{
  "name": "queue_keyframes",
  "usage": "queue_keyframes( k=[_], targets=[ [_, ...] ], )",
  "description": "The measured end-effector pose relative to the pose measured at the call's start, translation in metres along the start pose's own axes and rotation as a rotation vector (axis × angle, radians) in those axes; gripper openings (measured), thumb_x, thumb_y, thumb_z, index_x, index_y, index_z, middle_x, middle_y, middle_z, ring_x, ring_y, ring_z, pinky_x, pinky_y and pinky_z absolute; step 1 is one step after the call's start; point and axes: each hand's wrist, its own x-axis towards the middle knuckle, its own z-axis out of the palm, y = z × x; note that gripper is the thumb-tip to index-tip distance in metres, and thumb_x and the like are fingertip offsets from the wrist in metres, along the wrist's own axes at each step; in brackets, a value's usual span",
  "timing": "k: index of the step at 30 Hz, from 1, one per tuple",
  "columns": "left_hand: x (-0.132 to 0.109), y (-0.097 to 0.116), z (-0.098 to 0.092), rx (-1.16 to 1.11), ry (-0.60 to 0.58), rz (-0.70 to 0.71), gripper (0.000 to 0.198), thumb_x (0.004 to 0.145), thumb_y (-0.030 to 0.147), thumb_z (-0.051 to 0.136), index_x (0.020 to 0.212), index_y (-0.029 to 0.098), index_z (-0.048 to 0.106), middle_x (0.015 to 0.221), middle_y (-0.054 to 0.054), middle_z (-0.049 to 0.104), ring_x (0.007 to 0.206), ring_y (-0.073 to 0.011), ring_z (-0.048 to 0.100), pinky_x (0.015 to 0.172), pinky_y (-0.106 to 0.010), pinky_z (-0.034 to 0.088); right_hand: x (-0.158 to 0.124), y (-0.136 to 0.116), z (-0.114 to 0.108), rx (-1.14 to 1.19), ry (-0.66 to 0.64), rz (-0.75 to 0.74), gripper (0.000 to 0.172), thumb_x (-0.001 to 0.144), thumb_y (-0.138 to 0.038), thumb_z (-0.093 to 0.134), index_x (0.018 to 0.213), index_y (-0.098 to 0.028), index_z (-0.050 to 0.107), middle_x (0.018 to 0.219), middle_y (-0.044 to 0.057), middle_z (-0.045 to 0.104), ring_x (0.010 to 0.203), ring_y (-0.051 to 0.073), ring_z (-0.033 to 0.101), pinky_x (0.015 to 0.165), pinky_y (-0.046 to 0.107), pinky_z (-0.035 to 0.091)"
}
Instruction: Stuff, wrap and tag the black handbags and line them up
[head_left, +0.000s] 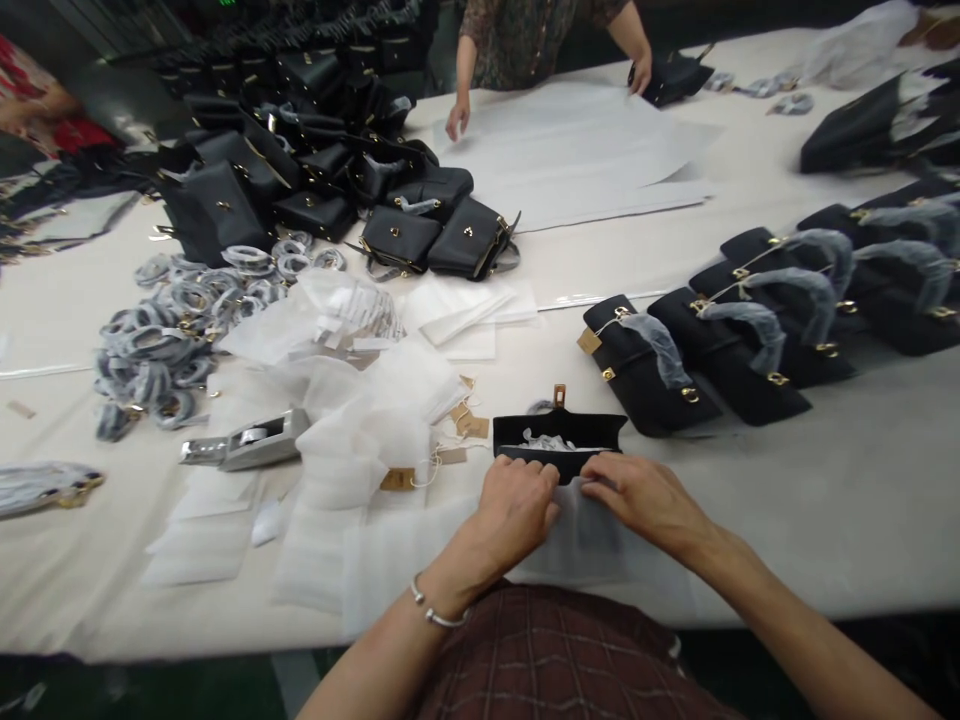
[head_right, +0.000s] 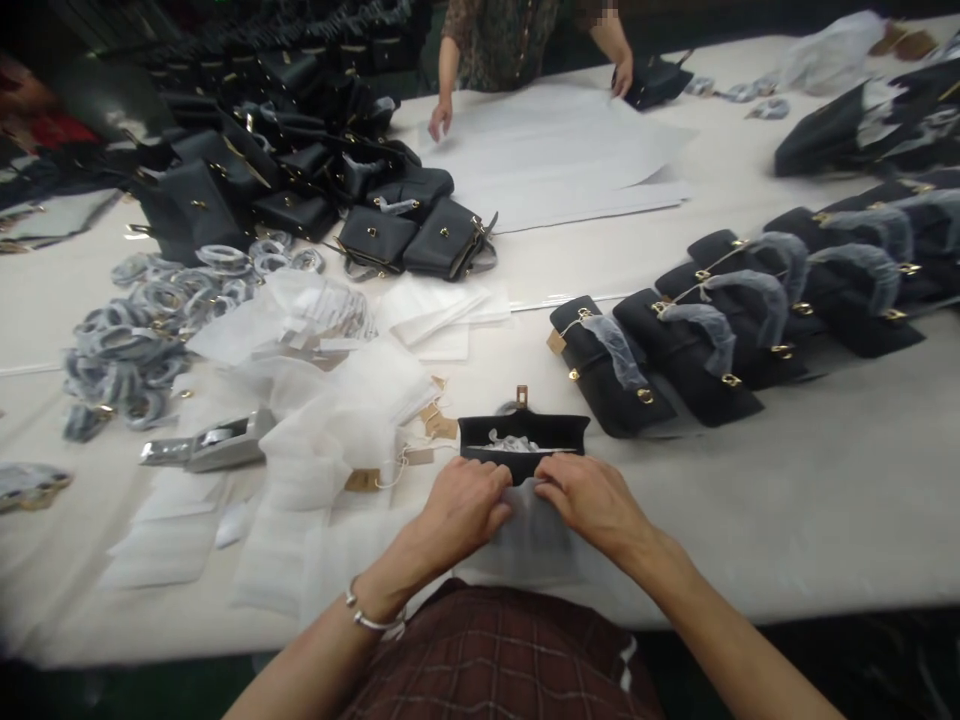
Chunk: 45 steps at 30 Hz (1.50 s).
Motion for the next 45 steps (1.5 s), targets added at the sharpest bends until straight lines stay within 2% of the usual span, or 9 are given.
queue_keyframes(
  k=[4,11,16,22,25,32,38,41,45],
  targets=[
    [0.003,0.003,-0.008,-0.031,0.037,0.003,0.031,0.078,0.042,0.073,0.095,0.021,0.058,0.088,-0.004,0.067,0.087,-0.025,0.062,0.079,-0.037,0.043,0.007,0.0,-0.005,0.023,-0.005,0.011,0.007,0.088,-0.027,0.057,0.087,-0.026,0.063,0.085,-0.002,0.068,0.079,0.019,0.063,0.069,0.03,0.045],
    [0.019,-0.004,-0.008,-0.08,-0.037,-0.017,0.006,0.083,0.026,0.063,0.085,0.021,0.062,0.085,-0.004,0.071,0.084,-0.0241,0.066,0.076,-0.035,0.045,0.014,0.007,-0.009,0.123,-0.069,0.066,0.01,0.088,-0.033,0.054,0.084,-0.027,0.062,0.082,-0.003,0.067,0.077,0.018,0.061,0.068,0.03,0.042],
    [0.025,-0.017,-0.014,-0.183,-0.097,-0.033,0.005,0.081,0.025,0.06,0.083,0.023,0.065,0.08,-0.001,0.071,0.08,-0.0211,0.067,0.065,-0.029,0.042,0.016,0.007,-0.015,0.265,-0.153,0.157,0.011,0.079,-0.039,0.066,0.082,-0.028,0.064,0.079,-0.006,0.067,0.076,0.018,0.061,0.065,0.027,0.042],
    [0.025,-0.025,-0.009,-0.334,-0.169,-0.076,0.025,0.076,0.049,0.071,0.086,0.026,0.067,0.074,0.002,0.068,0.076,-0.0198,0.067,0.056,-0.026,0.035,0.017,0.007,-0.016,0.222,-0.174,0.19,0.017,0.071,-0.041,0.074,0.079,-0.029,0.065,0.073,-0.007,0.066,0.071,0.018,0.06,0.06,0.026,0.039],
    [0.024,-0.021,-0.003,-0.286,-0.135,-0.094,0.034,0.072,0.056,0.074,0.086,0.026,0.068,0.077,0.0,0.07,0.078,-0.0226,0.067,0.059,-0.027,0.039,0.016,0.01,-0.011,0.124,-0.121,0.153,0.019,0.07,-0.042,0.074,0.08,-0.029,0.064,0.074,-0.006,0.066,0.071,0.018,0.061,0.059,0.027,0.038],
    [0.025,-0.008,0.008,-0.129,0.005,-0.114,0.02,0.078,0.041,0.071,0.081,0.022,0.068,0.085,-0.005,0.073,0.085,-0.0247,0.068,0.075,-0.033,0.044,0.014,0.014,-0.003,-0.087,-0.011,0.071,0.027,0.073,-0.043,0.076,0.088,-0.026,0.062,0.083,-0.002,0.068,0.075,0.021,0.063,0.063,0.032,0.041],
    [0.028,-0.014,0.006,-0.182,-0.038,-0.134,0.024,0.077,0.046,0.071,0.081,0.023,0.067,0.084,-0.003,0.073,0.085,-0.0252,0.068,0.072,-0.032,0.045,0.004,-0.007,-0.002,-0.294,0.261,-0.131,0.034,0.078,-0.027,0.074,0.108,-0.022,0.058,0.109,0.009,0.063,0.099,0.03,0.056,0.082,0.043,0.042],
    [0.032,-0.019,0.002,-0.237,-0.11,-0.17,0.025,0.075,0.048,0.071,0.082,0.024,0.068,0.081,-0.002,0.073,0.084,-0.0244,0.068,0.07,-0.03,0.045,-0.005,-0.009,0.011,-0.083,0.196,-0.151,0.008,0.09,-0.022,0.057,0.096,-0.023,0.062,0.091,0.004,0.064,0.084,0.022,0.059,0.074,0.037,0.046],
    [0.036,-0.023,-0.002,-0.289,-0.171,-0.166,0.026,0.074,0.049,0.069,0.084,0.025,0.069,0.079,-0.002,0.072,0.083,-0.0236,0.068,0.069,-0.028,0.045,-0.012,-0.004,0.023,0.257,0.15,-0.084,0.014,0.094,-0.025,0.052,0.092,-0.025,0.066,0.089,0.001,0.066,0.083,0.017,0.062,0.076,0.031,0.051]
  ],
)
